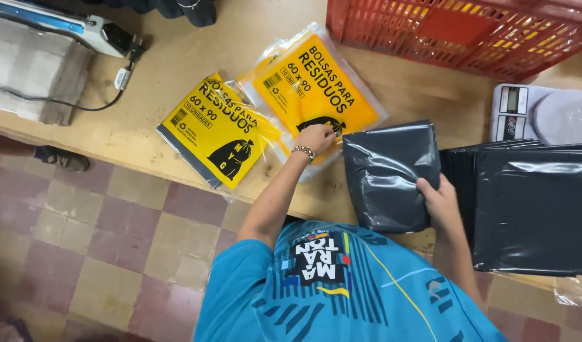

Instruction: Folding black plastic bags and inserting them into yellow printed packaging sleeves.

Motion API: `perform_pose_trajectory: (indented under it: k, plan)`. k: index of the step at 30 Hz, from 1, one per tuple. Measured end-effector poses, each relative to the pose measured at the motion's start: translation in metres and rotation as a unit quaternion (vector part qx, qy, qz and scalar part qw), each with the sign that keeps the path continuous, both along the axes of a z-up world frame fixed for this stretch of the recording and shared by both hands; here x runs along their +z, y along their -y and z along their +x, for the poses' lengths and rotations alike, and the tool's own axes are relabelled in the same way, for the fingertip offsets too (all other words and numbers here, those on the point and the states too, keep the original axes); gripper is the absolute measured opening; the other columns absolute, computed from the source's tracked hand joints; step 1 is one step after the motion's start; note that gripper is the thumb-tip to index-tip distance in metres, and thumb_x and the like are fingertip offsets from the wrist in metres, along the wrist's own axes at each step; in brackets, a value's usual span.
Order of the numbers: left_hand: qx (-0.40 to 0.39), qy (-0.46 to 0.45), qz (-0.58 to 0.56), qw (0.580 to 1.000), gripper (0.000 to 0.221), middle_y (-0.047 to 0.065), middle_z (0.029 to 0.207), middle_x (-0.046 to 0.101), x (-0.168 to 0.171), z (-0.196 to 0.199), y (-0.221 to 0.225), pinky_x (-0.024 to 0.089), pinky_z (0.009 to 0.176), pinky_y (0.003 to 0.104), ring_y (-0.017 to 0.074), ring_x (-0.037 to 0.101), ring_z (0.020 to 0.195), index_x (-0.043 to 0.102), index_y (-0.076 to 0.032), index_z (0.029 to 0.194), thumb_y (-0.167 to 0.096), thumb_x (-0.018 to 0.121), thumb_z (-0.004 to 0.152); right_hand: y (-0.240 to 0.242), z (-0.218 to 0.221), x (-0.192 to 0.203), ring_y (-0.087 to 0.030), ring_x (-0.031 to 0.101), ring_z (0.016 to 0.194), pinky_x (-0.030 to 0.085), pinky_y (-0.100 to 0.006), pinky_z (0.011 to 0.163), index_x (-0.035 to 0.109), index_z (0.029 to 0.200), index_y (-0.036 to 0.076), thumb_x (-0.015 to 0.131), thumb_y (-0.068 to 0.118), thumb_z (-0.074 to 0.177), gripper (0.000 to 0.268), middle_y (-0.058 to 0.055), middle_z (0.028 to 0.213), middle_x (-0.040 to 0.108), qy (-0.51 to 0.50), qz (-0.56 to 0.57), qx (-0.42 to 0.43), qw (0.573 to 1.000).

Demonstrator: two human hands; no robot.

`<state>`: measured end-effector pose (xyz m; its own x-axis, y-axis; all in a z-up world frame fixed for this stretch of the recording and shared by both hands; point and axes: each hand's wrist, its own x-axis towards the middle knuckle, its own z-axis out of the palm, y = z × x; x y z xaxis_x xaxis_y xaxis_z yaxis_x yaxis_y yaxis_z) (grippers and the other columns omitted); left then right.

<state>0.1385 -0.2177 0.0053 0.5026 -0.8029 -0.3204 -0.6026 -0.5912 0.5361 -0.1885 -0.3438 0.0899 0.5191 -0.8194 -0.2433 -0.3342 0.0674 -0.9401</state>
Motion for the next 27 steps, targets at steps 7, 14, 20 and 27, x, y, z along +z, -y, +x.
perform_pose_trajectory:
  k: [7, 14, 20, 27]
  plan:
    - [0.073, 0.049, -0.237, 0.968, 0.029, 0.010, 0.106, 0.061, -0.012, -0.027, -0.012, 0.049, 0.099, 0.041, 0.0309, 0.060, 0.109, 0.059, -0.012, 0.099, -0.036, 0.067, 0.085, -0.020, 0.033, -0.034, -0.015, 0.060, 0.081, 0.053, -0.031, 0.067, 0.063, 0.112, 0.008, 0.067, 0.013, 0.097, 0.017, -0.006, 0.092, 0.063, 0.025, 0.060, -0.011, 0.998]
    - [-0.009, 0.315, -0.271, 0.910, 0.015, 0.001, 0.097, 0.058, -0.068, -0.006, 0.002, 0.057, 0.083, 0.030, 0.0233, 0.063, 0.105, 0.054, -0.018, 0.092, -0.023, 0.065, 0.084, -0.024, 0.111, -0.052, -0.022, 0.064, 0.085, 0.055, -0.040, 0.072, 0.068, 0.113, 0.009, 0.080, 0.023, 0.084, 0.034, -0.010, 0.091, 0.068, -0.061, 0.059, 0.179, 0.980]
    - [0.031, 0.452, -0.212, 0.866, 0.014, 0.000, 0.108, 0.059, 0.002, -0.024, -0.054, 0.053, 0.078, 0.033, 0.0226, 0.055, 0.116, 0.059, -0.021, 0.098, -0.023, 0.060, 0.085, 0.048, 0.169, -0.119, -0.031, 0.065, 0.104, 0.053, -0.042, 0.084, 0.061, 0.123, 0.004, 0.076, 0.025, 0.093, 0.040, -0.020, 0.109, 0.065, -0.040, -0.077, 0.090, 0.992]
    - [0.147, 0.393, -0.033, 0.907, 0.037, 0.005, 0.093, 0.061, 0.016, -0.041, -0.127, 0.060, 0.064, 0.036, 0.0235, 0.067, 0.087, 0.055, -0.016, 0.111, -0.032, 0.067, 0.080, 0.053, 0.217, -0.070, -0.030, 0.068, 0.104, 0.054, -0.043, 0.088, 0.066, 0.123, 0.004, 0.062, 0.036, 0.101, 0.039, -0.018, 0.108, 0.071, -0.152, -0.086, 0.202, 0.964]
